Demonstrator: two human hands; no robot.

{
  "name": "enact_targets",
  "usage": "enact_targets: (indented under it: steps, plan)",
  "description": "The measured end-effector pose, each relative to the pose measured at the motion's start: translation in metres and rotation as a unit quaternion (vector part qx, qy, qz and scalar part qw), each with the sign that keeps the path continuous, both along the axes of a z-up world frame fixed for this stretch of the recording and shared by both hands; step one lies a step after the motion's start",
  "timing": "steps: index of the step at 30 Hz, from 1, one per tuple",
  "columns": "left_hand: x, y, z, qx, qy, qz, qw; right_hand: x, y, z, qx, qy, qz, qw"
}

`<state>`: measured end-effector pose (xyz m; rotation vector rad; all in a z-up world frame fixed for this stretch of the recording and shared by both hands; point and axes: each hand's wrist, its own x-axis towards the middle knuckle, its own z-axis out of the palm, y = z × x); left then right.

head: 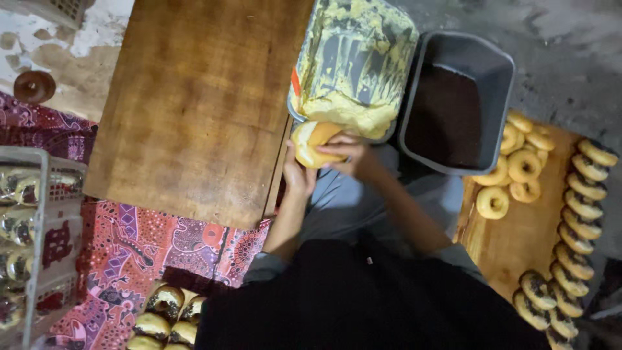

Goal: The person repeatedly picks up plain donuts, dips them into a yellow spread, then into a dark topping, and places them on a wooden board. The process is repeated for multiple donuts in a continuous assembly-line fashion.

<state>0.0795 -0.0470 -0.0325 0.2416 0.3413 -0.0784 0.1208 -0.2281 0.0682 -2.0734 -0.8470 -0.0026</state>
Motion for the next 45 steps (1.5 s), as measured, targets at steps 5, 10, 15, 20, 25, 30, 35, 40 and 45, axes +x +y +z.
enact_targets:
  steps: [5, 10, 15, 20, 25, 30, 35, 40, 45]
  plan:
    - [-0.002, -0.002, 0.011, 0.041, -0.003, -0.015, 0.999, -0.006, 0.01, 0.025, -0.015, -0.094, -0.062, 0.994]
    - [-0.012, -0.003, 0.009, 0.059, -0.01, -0.004, 0.998, 0.045, 0.012, 0.003, -0.058, -0.072, -0.177, 0.98]
    - [0.002, 0.005, 0.013, 0.025, 0.005, -0.008, 1.0, 0.045, 0.008, -0.005, 0.022, -0.032, -0.052, 0.998]
    - [-0.014, 0.002, 0.023, 0.054, -0.007, -0.059, 0.997, -0.02, -0.006, 0.011, -0.005, -0.038, -0.028, 0.999]
    - [-0.027, -0.024, 0.046, 0.156, 0.053, -0.098, 0.982, -0.049, -0.025, 0.018, 0.024, -0.054, -0.021, 0.998]
    - [-0.031, -0.043, 0.067, 0.592, -0.214, 0.017, 0.777, -0.062, -0.021, -0.001, 0.311, 0.371, -0.185, 0.855]
    - [-0.042, -0.059, 0.072, 0.207, -0.103, -0.116, 0.966, -0.08, -0.036, 0.015, 0.109, 0.131, -0.209, 0.963]
    - [-0.042, -0.058, 0.074, 0.094, -0.053, -0.156, 0.982, -0.08, -0.05, 0.036, -0.008, -0.119, -0.263, 0.957]
    - [-0.049, -0.068, 0.073, 0.075, -0.082, -0.17, 0.979, -0.076, -0.066, 0.022, -0.002, -0.226, -0.15, 0.962]
